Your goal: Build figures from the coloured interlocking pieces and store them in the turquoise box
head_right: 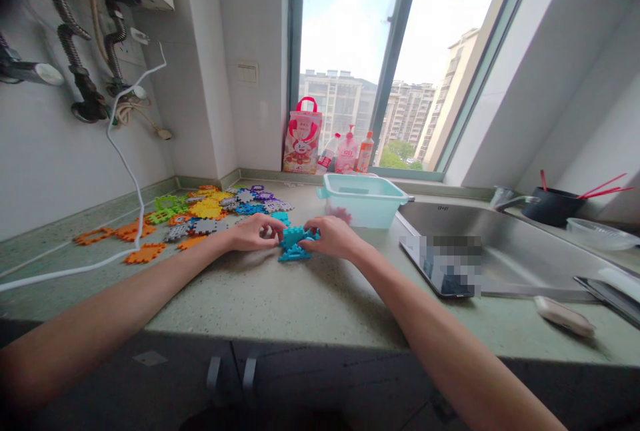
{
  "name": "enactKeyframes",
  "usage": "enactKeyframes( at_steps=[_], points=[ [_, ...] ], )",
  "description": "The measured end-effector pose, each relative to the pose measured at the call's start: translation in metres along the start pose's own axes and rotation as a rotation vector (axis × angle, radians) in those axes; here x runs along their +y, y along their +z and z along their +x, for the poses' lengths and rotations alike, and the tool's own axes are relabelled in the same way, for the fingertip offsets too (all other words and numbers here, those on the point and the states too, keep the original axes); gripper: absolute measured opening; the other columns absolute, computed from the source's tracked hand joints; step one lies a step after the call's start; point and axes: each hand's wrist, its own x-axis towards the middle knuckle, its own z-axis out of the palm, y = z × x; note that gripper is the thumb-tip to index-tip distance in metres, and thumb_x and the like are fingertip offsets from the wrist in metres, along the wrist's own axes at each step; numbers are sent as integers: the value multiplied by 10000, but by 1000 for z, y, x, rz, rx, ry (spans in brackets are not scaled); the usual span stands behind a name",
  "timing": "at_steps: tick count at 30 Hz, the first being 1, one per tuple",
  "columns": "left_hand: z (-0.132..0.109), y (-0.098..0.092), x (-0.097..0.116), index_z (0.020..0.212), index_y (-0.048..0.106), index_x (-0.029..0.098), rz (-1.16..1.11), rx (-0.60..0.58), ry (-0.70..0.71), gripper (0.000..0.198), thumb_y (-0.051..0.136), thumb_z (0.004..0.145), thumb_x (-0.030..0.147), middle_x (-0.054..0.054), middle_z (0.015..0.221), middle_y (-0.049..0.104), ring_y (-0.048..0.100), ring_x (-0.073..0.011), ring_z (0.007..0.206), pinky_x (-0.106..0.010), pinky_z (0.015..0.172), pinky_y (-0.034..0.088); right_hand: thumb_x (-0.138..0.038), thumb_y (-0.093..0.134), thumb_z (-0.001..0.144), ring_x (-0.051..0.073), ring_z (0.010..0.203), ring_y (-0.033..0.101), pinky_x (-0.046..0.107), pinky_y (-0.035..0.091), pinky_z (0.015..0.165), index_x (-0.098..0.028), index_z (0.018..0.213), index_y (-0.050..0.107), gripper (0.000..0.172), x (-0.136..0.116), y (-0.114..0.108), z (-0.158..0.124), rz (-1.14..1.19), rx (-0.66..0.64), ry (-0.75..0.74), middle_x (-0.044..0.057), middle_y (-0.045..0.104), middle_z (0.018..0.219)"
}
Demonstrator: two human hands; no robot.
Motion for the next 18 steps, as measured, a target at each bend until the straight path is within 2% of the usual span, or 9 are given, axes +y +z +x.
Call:
enactKeyframes(
  at_steps=[7,10,12,14,16,18],
  points=[
    [0,0,2,964,787,177,27,19,23,230,685,773,253,-8,862,755,625,-147,747,-235,676,465,-517,789,846,184,830,673,289,460,760,-256,1149,762,401,0,9,1,72,135,62,42,744,1023],
    [2,-8,-7,1024,793,187,120,203,22,280,637,792,211,-33,956,781,669,-189,878,-286,811,510,-486,806,834,188,849,676,300,478,788,-259,1192,752,427,0,12,1,87,148,51,47,741,1050],
    [4,-15,-17,1021,794,194,221,360,-32,294,583,817,184,-45,982,781,674,-211,927,-331,892,520,-464,811,833,191,848,678,305,482,790,-251,1169,760,401,0,14,2,89,134,44,49,743,1040],
    [4,-20,-28,1042,791,202,332,434,-104,333,536,833,160,-51,1014,778,672,-230,984,-367,962,518,-450,813,831,195,842,682,308,484,783,-244,1138,769,373,1,15,3,89,120,45,49,747,1028],
    [4,-21,-38,1111,789,214,427,401,-141,396,505,845,142,-60,1103,766,656,-245,1089,-384,1042,494,-436,811,833,201,852,690,309,487,785,-237,1131,772,360,1,16,3,88,116,41,49,754,1022],
    [4,-17,-44,1204,775,224,499,315,-148,435,497,877,159,-80,1217,734,625,-261,1184,-397,1089,466,-423,811,834,204,862,697,307,492,791,-232,1139,770,362,1,16,4,86,114,34,50,760,1020]
  ],
)
